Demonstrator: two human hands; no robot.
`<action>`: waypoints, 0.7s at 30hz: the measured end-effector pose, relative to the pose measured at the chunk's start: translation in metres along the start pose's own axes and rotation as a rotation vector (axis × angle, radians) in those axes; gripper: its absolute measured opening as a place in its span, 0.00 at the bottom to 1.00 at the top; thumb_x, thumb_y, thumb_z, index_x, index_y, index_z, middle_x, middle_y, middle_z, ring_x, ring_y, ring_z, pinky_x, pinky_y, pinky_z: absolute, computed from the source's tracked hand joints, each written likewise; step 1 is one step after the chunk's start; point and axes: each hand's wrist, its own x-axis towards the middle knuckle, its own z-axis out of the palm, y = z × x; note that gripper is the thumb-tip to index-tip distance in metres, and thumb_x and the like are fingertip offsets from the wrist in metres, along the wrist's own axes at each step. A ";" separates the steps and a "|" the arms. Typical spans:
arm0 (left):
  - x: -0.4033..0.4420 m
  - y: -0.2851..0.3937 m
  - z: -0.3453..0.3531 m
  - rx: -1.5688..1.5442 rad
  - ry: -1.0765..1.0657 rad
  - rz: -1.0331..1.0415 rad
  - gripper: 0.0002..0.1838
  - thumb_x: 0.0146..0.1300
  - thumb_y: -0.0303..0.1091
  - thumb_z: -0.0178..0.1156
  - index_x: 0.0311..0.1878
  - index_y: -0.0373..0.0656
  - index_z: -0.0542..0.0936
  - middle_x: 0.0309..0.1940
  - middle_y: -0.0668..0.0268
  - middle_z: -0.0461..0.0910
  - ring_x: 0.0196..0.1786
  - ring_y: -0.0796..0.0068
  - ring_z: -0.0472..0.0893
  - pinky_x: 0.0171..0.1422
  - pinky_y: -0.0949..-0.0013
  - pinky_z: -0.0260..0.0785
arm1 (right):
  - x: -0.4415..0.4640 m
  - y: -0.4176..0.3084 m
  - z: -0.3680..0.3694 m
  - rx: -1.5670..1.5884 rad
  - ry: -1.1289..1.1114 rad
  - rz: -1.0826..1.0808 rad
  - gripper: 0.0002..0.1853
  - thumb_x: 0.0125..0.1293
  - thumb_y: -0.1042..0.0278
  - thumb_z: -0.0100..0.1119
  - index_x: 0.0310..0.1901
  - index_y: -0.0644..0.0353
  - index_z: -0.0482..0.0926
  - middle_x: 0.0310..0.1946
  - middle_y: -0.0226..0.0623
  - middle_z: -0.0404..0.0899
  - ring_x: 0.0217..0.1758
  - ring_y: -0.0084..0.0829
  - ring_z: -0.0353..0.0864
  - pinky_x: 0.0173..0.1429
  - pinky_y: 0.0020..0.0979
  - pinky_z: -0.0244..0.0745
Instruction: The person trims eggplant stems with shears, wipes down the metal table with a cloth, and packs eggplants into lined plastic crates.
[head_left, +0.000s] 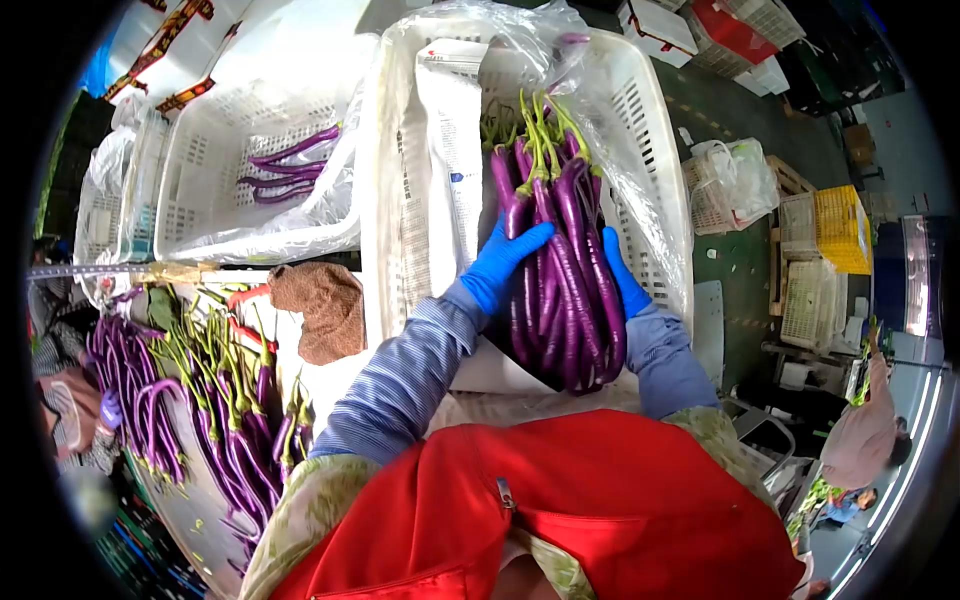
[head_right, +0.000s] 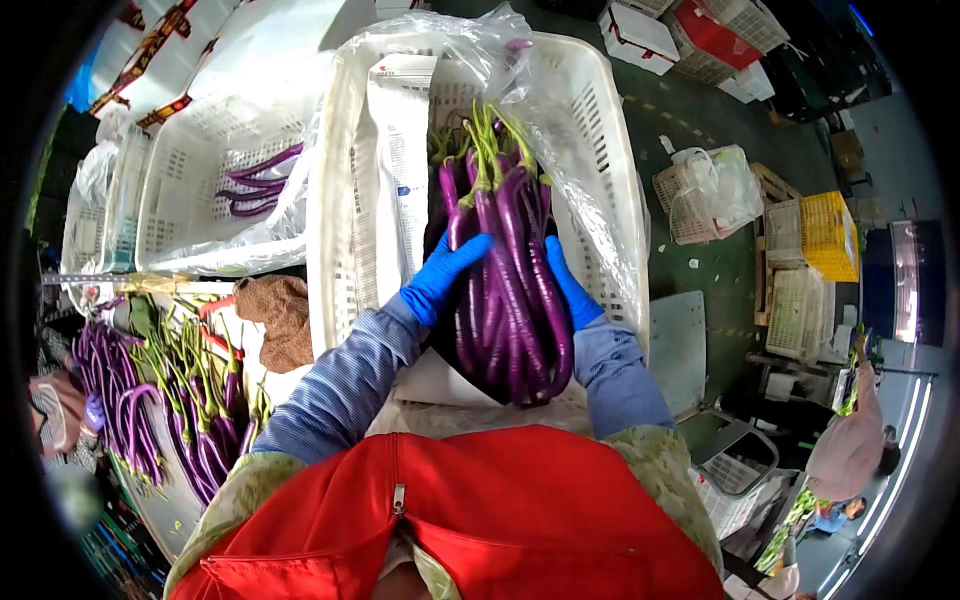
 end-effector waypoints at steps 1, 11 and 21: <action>0.002 -0.001 -0.006 -0.042 0.006 -0.041 0.39 0.60 0.36 0.67 0.72 0.46 0.59 0.61 0.61 0.72 0.60 0.66 0.74 0.66 0.63 0.67 | -0.004 0.001 0.001 0.022 -0.006 0.006 0.24 0.66 0.48 0.60 0.53 0.59 0.80 0.47 0.37 0.83 0.47 0.32 0.82 0.57 0.33 0.76; 0.000 -0.012 -0.007 -0.091 -0.059 -0.053 0.35 0.63 0.50 0.62 0.68 0.42 0.65 0.59 0.56 0.74 0.59 0.63 0.76 0.68 0.60 0.67 | -0.011 0.005 0.007 0.026 0.038 -0.112 0.25 0.65 0.46 0.61 0.55 0.57 0.79 0.51 0.37 0.82 0.50 0.33 0.81 0.61 0.34 0.74; -0.036 0.019 0.026 -0.161 -0.112 -0.117 0.31 0.64 0.48 0.61 0.65 0.42 0.67 0.54 0.57 0.78 0.54 0.64 0.80 0.62 0.60 0.72 | -0.054 0.010 0.028 0.072 -0.215 -0.107 0.25 0.67 0.47 0.57 0.57 0.58 0.77 0.51 0.38 0.81 0.53 0.33 0.80 0.62 0.34 0.73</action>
